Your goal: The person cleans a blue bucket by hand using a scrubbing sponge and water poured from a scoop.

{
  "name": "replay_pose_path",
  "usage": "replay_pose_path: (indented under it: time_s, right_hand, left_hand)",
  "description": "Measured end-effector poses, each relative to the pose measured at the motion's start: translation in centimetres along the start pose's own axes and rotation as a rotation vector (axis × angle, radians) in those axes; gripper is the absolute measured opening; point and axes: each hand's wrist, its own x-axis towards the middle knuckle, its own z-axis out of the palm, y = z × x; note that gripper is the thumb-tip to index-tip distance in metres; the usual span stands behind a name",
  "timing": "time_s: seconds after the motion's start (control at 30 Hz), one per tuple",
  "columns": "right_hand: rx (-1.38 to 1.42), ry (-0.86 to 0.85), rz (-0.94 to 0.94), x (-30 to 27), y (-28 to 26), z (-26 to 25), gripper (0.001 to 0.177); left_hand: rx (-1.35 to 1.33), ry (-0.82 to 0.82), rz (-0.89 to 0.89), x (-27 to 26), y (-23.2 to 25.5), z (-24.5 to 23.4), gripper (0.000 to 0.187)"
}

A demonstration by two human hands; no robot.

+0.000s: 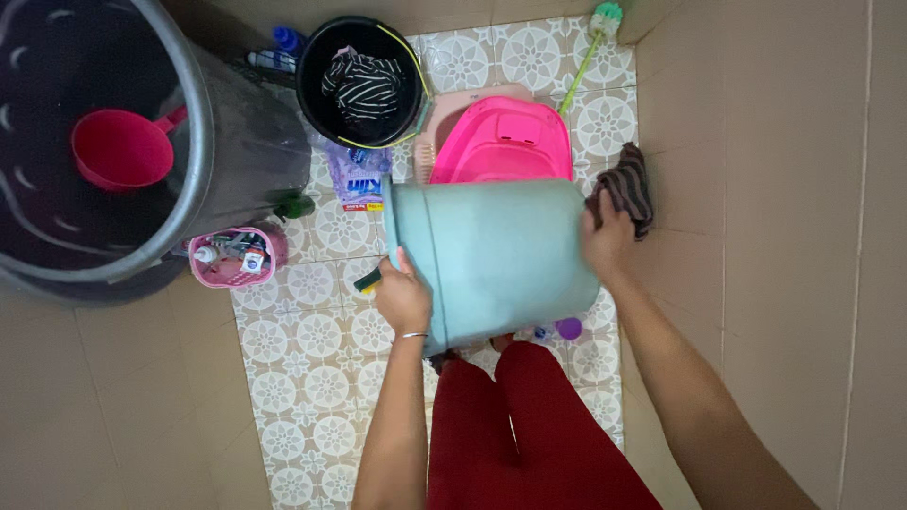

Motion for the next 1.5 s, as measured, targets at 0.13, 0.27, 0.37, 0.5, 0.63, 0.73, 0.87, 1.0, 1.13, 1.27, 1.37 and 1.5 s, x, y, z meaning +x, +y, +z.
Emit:
replay_pose_path:
  time_s: [0.13, 0.27, 0.37, 0.5, 0.63, 0.73, 0.87, 1.0, 1.13, 1.27, 1.37, 1.5]
  right_hand:
    - [0.083, -0.022, -0.162, 2.5, -5.9, 3.6, 0.029]
    - [0.094, -0.237, -0.407, -3.1, -14.3, 7.3, 0.051]
    - [0.253, -0.126, -0.597, -6.1, -11.0, 5.5, 0.054]
    - [0.113, -0.171, -0.154, 1.2, 0.1, 2.7, 0.032]
    - [-0.028, -0.172, -0.111, 9.4, 2.3, 5.3, 0.04]
    - [-0.071, -0.301, -0.054, 8.2, -7.2, 10.7, 0.039]
    - [0.09, -0.324, -0.41, -0.3, -17.5, 11.6, 0.043]
    - [0.199, -0.198, -0.623, -4.8, -11.1, 7.3, 0.051]
    - [-0.065, -0.311, -0.056, 3.4, 1.0, 4.0, 0.047]
    - [-0.263, -0.244, 0.006, 9.2, 3.6, 4.8, 0.062]
    - [-0.101, -0.39, 0.031, 7.7, -3.0, 6.9, 0.046]
    - [0.08, -0.323, -0.369, 0.1, -12.0, 10.0, 0.045]
  left_hand:
    - [-0.026, 0.015, 0.016, -0.5, 0.1, -0.5, 0.048]
    - [-0.018, -0.027, -0.014, 0.2, -0.2, -0.7, 0.048]
    - [-0.02, 0.005, -0.008, 0.1, -0.4, -0.5, 0.048]
    - [0.001, -0.014, -0.036, -0.8, -0.8, 0.1, 0.049]
    - [-0.001, -0.02, -0.043, -2.1, -1.2, 0.1, 0.049]
    - [-0.003, -0.013, -0.03, -1.8, -1.1, 0.0, 0.048]
    - [0.019, -0.041, -0.061, -1.7, -1.6, -0.3, 0.05]
    - [0.006, -0.022, -0.05, -1.2, -1.5, 0.1, 0.05]
    - [0.016, -0.024, -0.032, -2.4, -2.1, 0.4, 0.049]
    - [-0.001, -0.029, -0.037, -2.9, -2.8, 0.2, 0.052]
    - [-0.022, 0.008, -0.022, -3.0, -2.8, 0.6, 0.05]
    - [-0.084, 0.034, 0.033, -2.7, -3.5, 0.5, 0.045]
